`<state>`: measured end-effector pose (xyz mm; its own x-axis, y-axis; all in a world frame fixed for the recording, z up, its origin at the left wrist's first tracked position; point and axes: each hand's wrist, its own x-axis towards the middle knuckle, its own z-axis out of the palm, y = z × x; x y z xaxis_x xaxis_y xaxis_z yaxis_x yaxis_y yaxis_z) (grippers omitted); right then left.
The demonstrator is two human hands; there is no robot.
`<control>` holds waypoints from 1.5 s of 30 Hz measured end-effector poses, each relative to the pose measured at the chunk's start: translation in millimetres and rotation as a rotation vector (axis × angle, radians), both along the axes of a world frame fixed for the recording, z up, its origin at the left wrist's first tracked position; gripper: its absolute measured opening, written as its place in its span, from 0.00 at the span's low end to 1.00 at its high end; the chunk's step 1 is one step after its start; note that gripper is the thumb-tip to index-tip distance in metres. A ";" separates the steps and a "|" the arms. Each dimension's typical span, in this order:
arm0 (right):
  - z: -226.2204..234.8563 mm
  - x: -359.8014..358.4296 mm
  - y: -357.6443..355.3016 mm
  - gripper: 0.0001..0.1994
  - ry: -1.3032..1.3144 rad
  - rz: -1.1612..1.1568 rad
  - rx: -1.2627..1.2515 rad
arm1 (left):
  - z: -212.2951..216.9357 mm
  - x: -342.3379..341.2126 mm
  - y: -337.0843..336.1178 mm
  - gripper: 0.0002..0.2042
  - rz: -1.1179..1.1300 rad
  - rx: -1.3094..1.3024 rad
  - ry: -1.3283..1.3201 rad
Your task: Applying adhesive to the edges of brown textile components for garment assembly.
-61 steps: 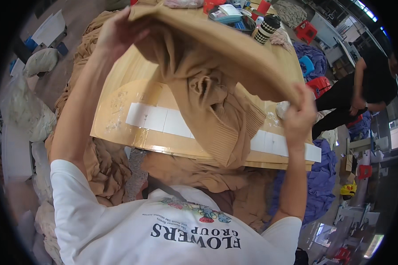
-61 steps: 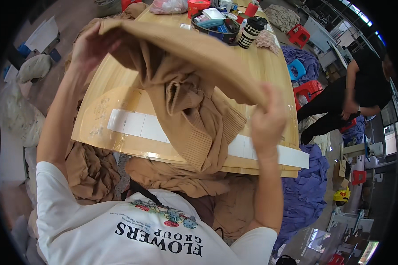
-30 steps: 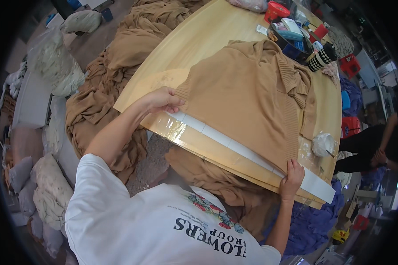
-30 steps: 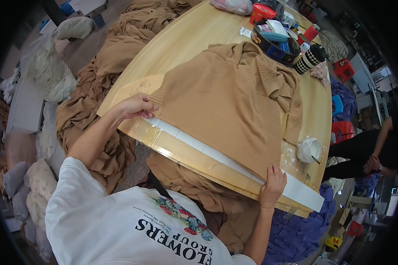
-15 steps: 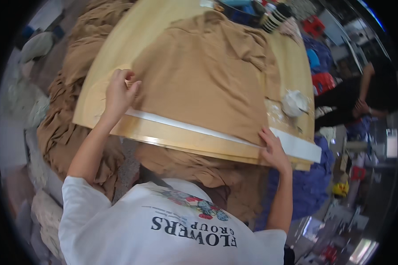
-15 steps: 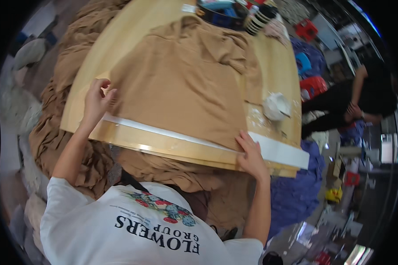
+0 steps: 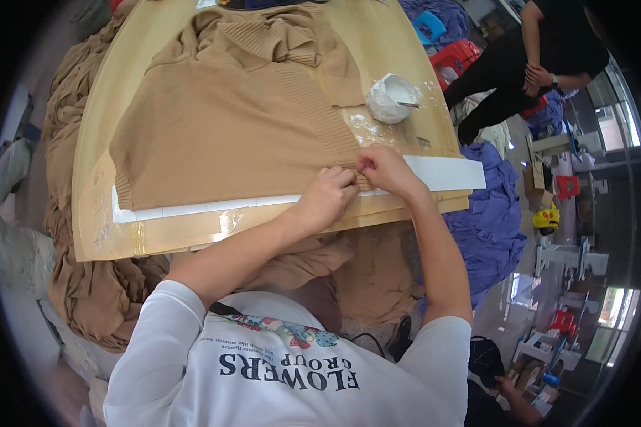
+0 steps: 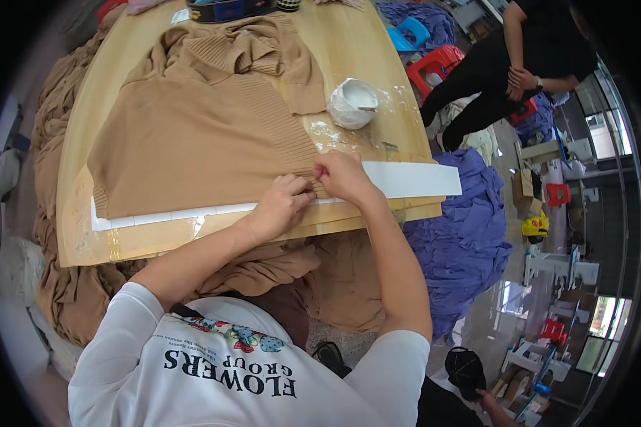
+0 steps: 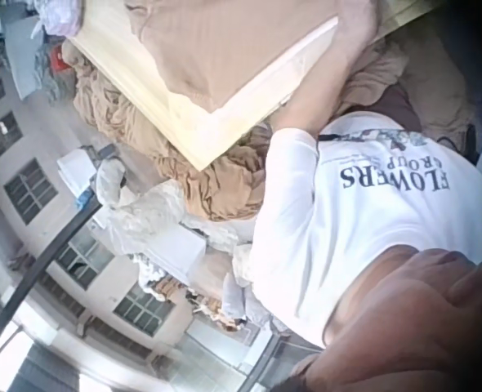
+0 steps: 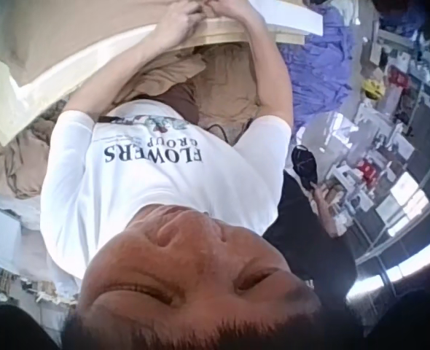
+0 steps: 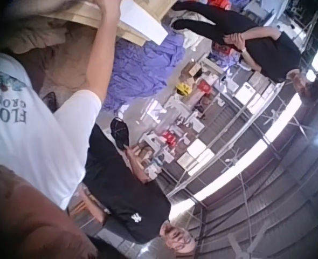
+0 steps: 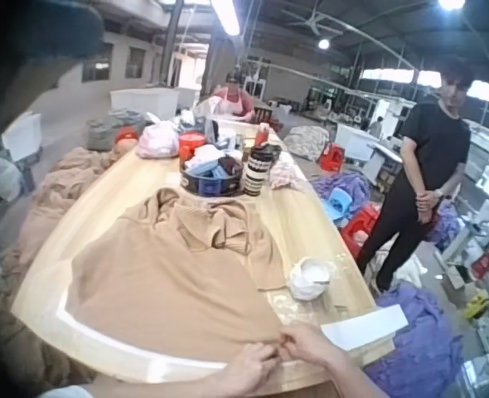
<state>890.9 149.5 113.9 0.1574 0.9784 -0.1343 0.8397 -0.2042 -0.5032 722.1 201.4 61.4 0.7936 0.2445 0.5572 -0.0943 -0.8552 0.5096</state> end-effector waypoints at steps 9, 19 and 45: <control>-12.2 13.7 -9.4 0.04 0.183 -0.005 0.077 | 11.7 2.4 1.1 0.18 -0.068 0.122 0.118; -17.5 18.4 -12.8 0.04 0.292 -0.037 0.100 | 15.1 5.9 -6.1 0.19 -0.007 0.253 0.239; 20.3 60.6 29.7 0.11 -0.081 -0.332 0.468 | 2.5 -9.5 -60.0 0.27 0.268 0.552 0.440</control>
<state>951.5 179.2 134.2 0.4576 0.8271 0.3264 0.8083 -0.2340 -0.5403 712.5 141.4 63.9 0.9237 0.2375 0.3006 0.2661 -0.9622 -0.0574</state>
